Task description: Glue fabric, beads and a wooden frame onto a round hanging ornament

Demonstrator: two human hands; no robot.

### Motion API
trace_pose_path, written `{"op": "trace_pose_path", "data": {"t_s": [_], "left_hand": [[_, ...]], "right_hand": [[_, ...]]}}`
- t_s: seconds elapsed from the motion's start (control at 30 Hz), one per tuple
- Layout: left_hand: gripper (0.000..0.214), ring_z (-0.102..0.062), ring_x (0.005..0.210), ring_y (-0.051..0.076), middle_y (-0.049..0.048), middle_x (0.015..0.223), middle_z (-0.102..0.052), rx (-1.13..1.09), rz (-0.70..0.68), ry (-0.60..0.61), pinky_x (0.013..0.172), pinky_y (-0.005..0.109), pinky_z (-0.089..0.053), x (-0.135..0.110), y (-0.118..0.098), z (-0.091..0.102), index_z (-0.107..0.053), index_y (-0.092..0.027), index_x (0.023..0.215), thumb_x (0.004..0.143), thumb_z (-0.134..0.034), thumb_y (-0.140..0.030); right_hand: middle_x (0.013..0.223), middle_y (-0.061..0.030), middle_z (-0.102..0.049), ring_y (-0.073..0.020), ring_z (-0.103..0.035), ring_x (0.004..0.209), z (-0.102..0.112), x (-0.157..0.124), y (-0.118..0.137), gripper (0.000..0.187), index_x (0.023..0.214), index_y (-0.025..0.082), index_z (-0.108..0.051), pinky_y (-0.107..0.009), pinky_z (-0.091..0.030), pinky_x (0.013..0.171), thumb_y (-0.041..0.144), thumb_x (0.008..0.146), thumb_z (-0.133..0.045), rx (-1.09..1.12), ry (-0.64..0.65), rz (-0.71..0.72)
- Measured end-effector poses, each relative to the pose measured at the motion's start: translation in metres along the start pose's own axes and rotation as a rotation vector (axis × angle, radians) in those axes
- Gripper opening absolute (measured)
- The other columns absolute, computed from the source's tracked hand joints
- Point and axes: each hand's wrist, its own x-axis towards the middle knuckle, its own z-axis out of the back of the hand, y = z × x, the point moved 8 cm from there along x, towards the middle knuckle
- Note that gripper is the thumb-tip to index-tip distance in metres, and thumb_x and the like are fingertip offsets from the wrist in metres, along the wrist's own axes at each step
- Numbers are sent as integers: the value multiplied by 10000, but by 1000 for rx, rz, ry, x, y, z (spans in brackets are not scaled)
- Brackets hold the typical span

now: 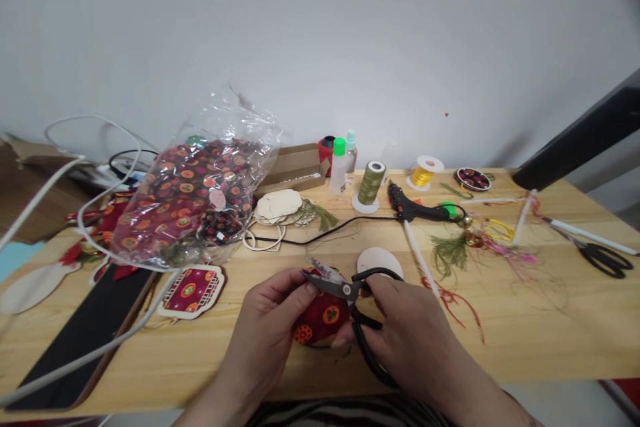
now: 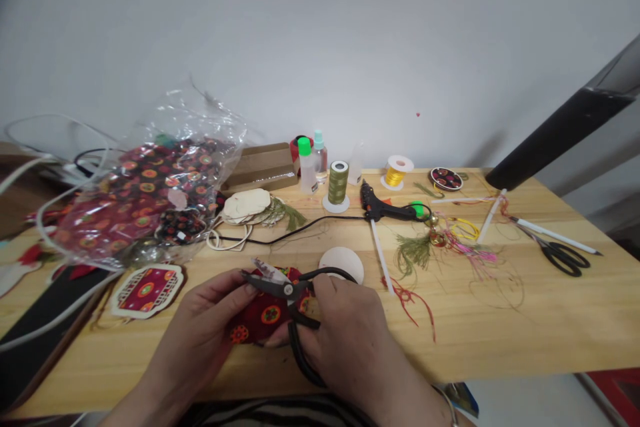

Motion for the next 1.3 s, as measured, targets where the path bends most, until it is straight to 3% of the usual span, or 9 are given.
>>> {"op": "trace_pose_path", "data": {"t_s": [0.27,0.4,0.53,0.63,0.77,0.9,1.03,1.13,1.3], "left_hand": [[203,-688,656,179,62,748,-753,-8,-1,-5,643,253,-560,-2,-1,0,-750,-146,781,603,-797,-231],[243,-691,629,192,69,723,-752,-49,37,-54,627,287,-574,0,2,2,-746,-135,775,565,-820,-231],[235,-695,616,184,81,714,-756,-117,32,-82,591,256,-572,2,1,4,-743,-124,768,564,-820,-212],[225,-704,654,186,101,768,-763,-171,22,-74,627,263,-578,3,0,5,-741,-114,804,599,-797,-185],[203,-714,716,227,126,833,-762,-219,54,-42,687,343,-590,6,3,4,-733,-100,848,653,-747,-159],[185,-713,758,250,145,860,-757,-244,70,-81,729,398,-588,10,5,8,-720,-75,867,692,-694,-130],[162,-714,770,249,141,877,-755,-260,75,-110,719,397,-593,11,6,10,-714,-77,859,716,-649,-116],[176,-710,826,262,148,934,-748,-264,62,-95,750,425,-588,11,5,10,-705,-81,893,743,-624,-125],[194,-703,871,283,159,980,-737,-257,63,-132,774,459,-583,13,4,15,-698,-79,922,769,-586,-120]], "right_hand": [[667,-7,-639,-182,-595,589,2,0,1,149,750,193,-553,-263,-291,518,302,744,-654,0,-33,17],[538,35,-552,-127,-496,457,18,0,-3,182,691,198,-543,-241,-272,454,341,755,-636,-10,-159,17],[437,66,-427,-102,-408,376,57,-10,-38,293,655,207,-532,-213,-288,406,469,782,-567,-51,-392,-106],[462,28,-495,-123,-440,389,81,-23,-78,390,616,217,-520,-231,-322,420,579,761,-513,-157,-426,-276],[496,-39,-586,-221,-569,479,101,-48,-129,483,641,235,-554,-291,-377,464,707,665,-456,-267,-354,-633],[683,-102,-696,-305,-655,647,112,-79,-168,451,781,245,-623,-333,-420,517,657,672,-473,-376,-223,-947],[612,-158,-679,-308,-638,557,121,-98,-210,395,728,242,-680,-361,-405,516,586,729,-486,-501,-39,-979],[566,-146,-652,-175,-575,417,120,-106,-236,307,641,261,-707,-338,-382,532,533,693,-575,-361,59,-973],[475,-110,-589,-106,-461,311,125,-104,-248,252,484,282,-673,-337,-343,485,468,651,-649,-276,32,-975]]}}
